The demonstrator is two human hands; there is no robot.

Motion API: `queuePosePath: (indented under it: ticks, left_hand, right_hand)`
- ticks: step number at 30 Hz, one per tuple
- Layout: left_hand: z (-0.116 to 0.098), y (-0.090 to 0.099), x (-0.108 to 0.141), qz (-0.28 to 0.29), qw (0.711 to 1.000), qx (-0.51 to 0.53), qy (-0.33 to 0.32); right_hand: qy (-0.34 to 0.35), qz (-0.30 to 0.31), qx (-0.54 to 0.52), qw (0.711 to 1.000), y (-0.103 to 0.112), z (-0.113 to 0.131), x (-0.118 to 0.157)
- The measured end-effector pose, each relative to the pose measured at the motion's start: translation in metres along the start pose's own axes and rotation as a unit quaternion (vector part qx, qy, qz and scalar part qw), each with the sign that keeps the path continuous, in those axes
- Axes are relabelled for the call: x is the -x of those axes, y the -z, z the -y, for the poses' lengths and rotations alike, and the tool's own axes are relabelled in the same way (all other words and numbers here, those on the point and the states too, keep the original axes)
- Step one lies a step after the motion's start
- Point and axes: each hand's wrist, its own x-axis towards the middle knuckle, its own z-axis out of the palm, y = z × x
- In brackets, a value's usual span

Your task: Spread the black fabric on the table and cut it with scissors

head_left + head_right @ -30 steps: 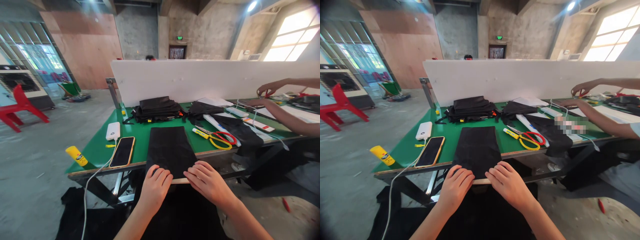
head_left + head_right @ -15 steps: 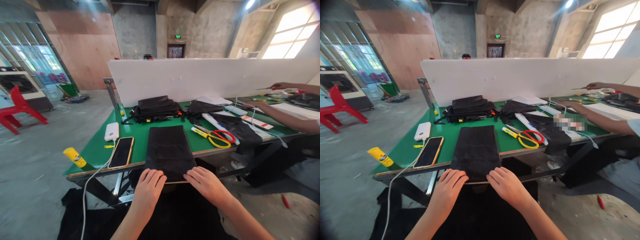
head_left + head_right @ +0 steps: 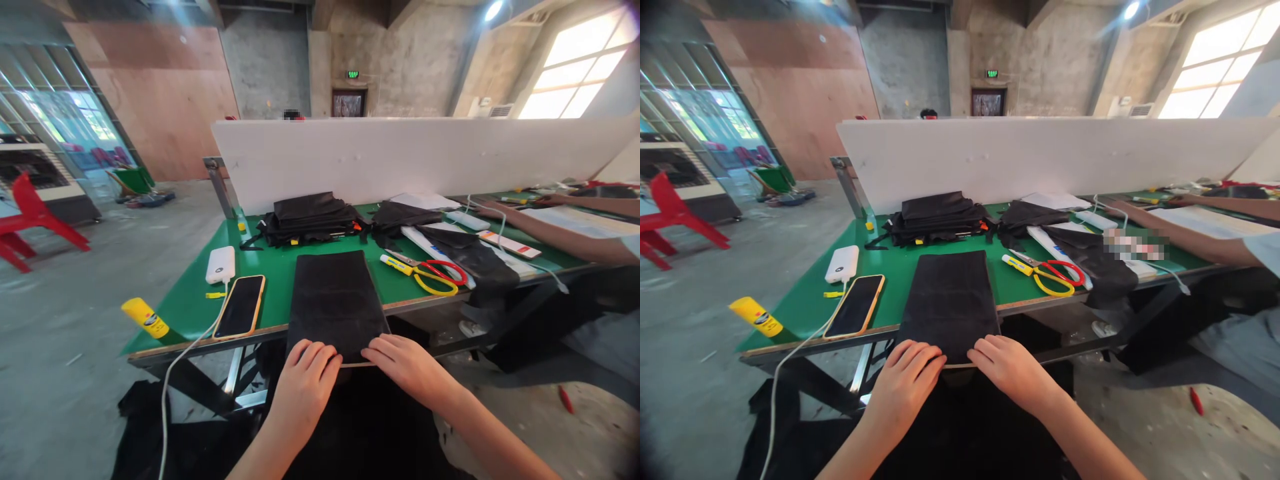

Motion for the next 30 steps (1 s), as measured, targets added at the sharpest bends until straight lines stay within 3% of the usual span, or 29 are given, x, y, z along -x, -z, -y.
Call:
queuePosePath:
  ticks: [7, 11, 16, 22, 26, 28, 29, 30]
  left_hand:
    - [0.008, 0.005, -0.005, 0.102, 0.991, 0.022, -0.079]
    - [0.012, 0.007, -0.007, 0.105, 0.99, 0.035, -0.082]
    - [0.015, 0.007, -0.008, 0.112, 0.987, 0.107, -0.041]
    - [0.014, 0.008, -0.004, 0.139, 0.986, 0.075, -0.051]
    - [-0.003, 0.015, 0.007, 0.084, 0.986, 0.142, 0.002]
    - [-0.018, 0.015, 0.015, 0.067, 0.96, 0.263, 0.068]
    - [-0.025, 0.011, 0.019, 0.078, 0.928, 0.344, 0.122]
    - [-0.033, 0.006, 0.023, 0.099, 0.877, 0.431, 0.186]
  right_hand:
    - [-0.003, 0.004, -0.02, 1.0, -0.001, 0.0, -0.001]
    - [0.002, 0.012, -0.013, 1.0, 0.002, -0.001, -0.003]
    - [0.047, 0.022, 0.028, 0.998, 0.001, -0.001, -0.004]
    - [0.075, 0.027, 0.058, 0.995, -0.006, 0.0, -0.003]
    - [0.076, 0.044, 0.059, 0.994, -0.006, 0.0, -0.003]
    - [0.076, 0.051, 0.056, 0.994, -0.006, -0.001, -0.003]
    - [0.076, 0.054, 0.055, 0.994, -0.006, 0.0, -0.004]
    - [0.076, 0.057, 0.056, 0.994, -0.006, 0.0, -0.004]
